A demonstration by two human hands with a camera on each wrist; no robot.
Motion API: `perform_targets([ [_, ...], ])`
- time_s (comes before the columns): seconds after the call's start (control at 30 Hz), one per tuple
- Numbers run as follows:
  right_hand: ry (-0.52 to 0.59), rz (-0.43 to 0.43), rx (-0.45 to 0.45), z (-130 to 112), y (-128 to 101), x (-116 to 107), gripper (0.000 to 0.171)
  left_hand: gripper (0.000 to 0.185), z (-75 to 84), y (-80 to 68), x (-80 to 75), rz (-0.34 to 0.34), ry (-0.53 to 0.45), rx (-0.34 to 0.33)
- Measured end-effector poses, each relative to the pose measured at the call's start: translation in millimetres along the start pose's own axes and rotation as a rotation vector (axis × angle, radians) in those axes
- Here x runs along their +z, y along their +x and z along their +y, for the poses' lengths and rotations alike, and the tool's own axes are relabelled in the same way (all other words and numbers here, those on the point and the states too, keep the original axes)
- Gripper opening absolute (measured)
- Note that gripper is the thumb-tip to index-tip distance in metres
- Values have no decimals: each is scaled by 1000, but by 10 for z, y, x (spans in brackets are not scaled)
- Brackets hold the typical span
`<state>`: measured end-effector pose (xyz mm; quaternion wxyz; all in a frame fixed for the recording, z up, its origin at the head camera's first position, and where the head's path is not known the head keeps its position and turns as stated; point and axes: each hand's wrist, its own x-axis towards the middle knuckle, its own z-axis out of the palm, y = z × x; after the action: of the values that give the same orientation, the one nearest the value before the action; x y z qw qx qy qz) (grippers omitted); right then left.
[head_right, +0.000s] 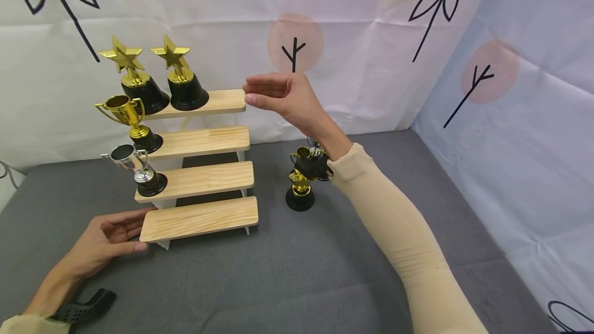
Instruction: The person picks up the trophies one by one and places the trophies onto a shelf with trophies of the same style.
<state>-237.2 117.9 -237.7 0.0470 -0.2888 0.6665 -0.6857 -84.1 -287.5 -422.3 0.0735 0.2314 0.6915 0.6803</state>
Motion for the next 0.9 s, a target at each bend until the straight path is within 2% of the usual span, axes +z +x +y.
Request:
perform_targets([
  [0.47, -18, -4, -17, 59, -366, -100, 38, 66, -3, -7, -7, 7, 12, -9],
  [0.9, -11, 18, 43, 182, -647, -218, 39, 66, 1, -1, 0, 14, 7, -7],
])
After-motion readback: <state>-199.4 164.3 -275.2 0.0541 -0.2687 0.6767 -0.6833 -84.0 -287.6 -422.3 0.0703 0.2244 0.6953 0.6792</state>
